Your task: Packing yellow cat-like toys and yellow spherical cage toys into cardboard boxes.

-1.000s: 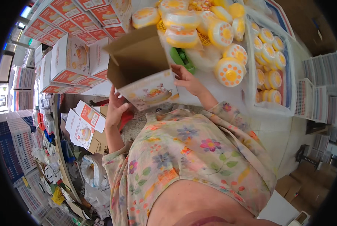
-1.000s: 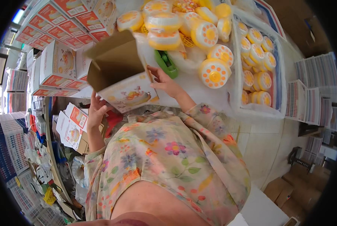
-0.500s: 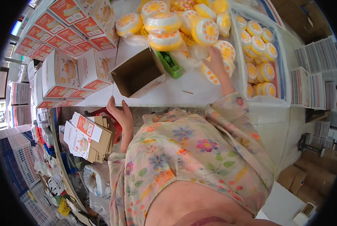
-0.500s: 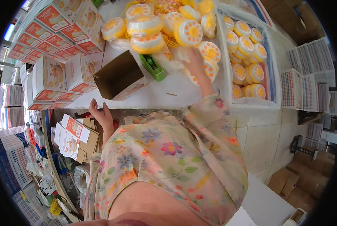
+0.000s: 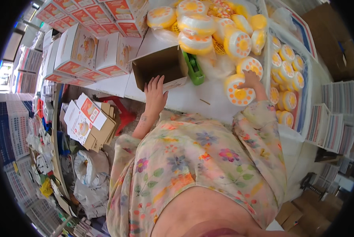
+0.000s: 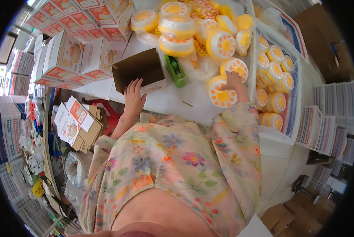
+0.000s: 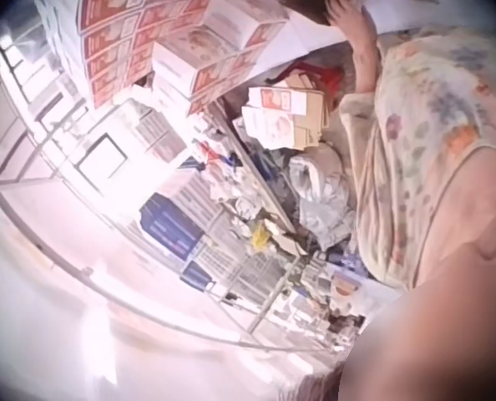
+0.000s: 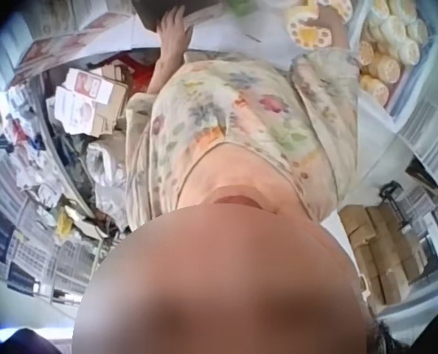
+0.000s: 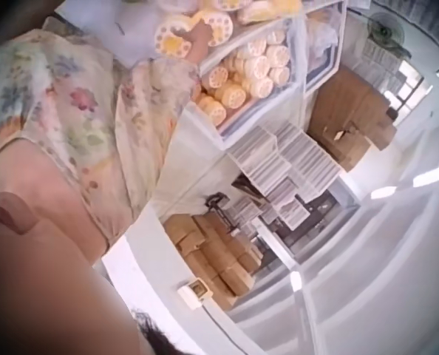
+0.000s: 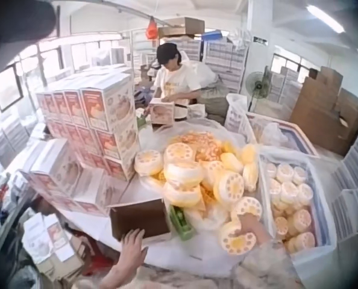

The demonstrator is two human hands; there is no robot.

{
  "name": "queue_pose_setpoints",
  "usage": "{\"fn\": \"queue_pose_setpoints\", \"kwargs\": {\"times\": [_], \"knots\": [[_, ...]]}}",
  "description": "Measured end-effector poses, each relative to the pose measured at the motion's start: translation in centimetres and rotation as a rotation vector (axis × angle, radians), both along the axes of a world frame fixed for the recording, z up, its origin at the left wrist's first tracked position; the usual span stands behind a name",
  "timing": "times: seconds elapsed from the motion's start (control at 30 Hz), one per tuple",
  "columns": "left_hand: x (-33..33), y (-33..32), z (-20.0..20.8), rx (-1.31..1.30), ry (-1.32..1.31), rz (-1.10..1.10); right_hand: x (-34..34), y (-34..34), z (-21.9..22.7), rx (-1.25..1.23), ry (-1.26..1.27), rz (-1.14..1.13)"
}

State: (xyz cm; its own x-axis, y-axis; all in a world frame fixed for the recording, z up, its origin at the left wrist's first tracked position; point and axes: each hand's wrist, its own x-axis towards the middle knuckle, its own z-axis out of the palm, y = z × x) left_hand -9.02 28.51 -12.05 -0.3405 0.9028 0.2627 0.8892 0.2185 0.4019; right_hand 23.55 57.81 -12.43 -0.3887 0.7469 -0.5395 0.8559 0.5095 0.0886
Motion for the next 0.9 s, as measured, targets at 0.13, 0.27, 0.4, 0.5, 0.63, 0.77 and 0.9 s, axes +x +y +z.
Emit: {"fn": "queue_pose_setpoints", "kwargs": {"times": [0.13, 0.27, 0.4, 0.5, 0.63, 0.77, 0.9], "knots": [[-0.7, -0.7, -1.6, -0.101, 0.042, -0.007, 0.1, -1.6, -0.7, -0.085, 0.01, 0.089], [-0.3, -1.1, -2.3, -0.11, 0.056, 0.011, 1.5, -3.9, -2.8, -0.328, 0.311, -0.026], [-0.4, -1.0, -2.0, -0.096, 0.045, 0.013, 0.9, -5.6, -2.3, -0.428, 0.478, 0.015], [-0.1, -0.8, -2.3, -0.073, 0.01, 0.02, -1.1, -4.6, 0.9, -0.483, 0.518, 0.072], [0.1, -1.3, -2.3, -0.049, -0.013, 0.007, -4.5, -4.3, 7.8, -0.629, 0.692, 0.075], [0.4, -1.1, -2.6, -0.065, 0.056, -0.006, -10.0, -5.6, 13.1, -0.892, 1.174, 0.115], [0.7, -0.9, -3.3, -0.109, 0.112, -0.023, -16.8, -8.1, 13.9, -0.819, 1.454, 0.203]]}}
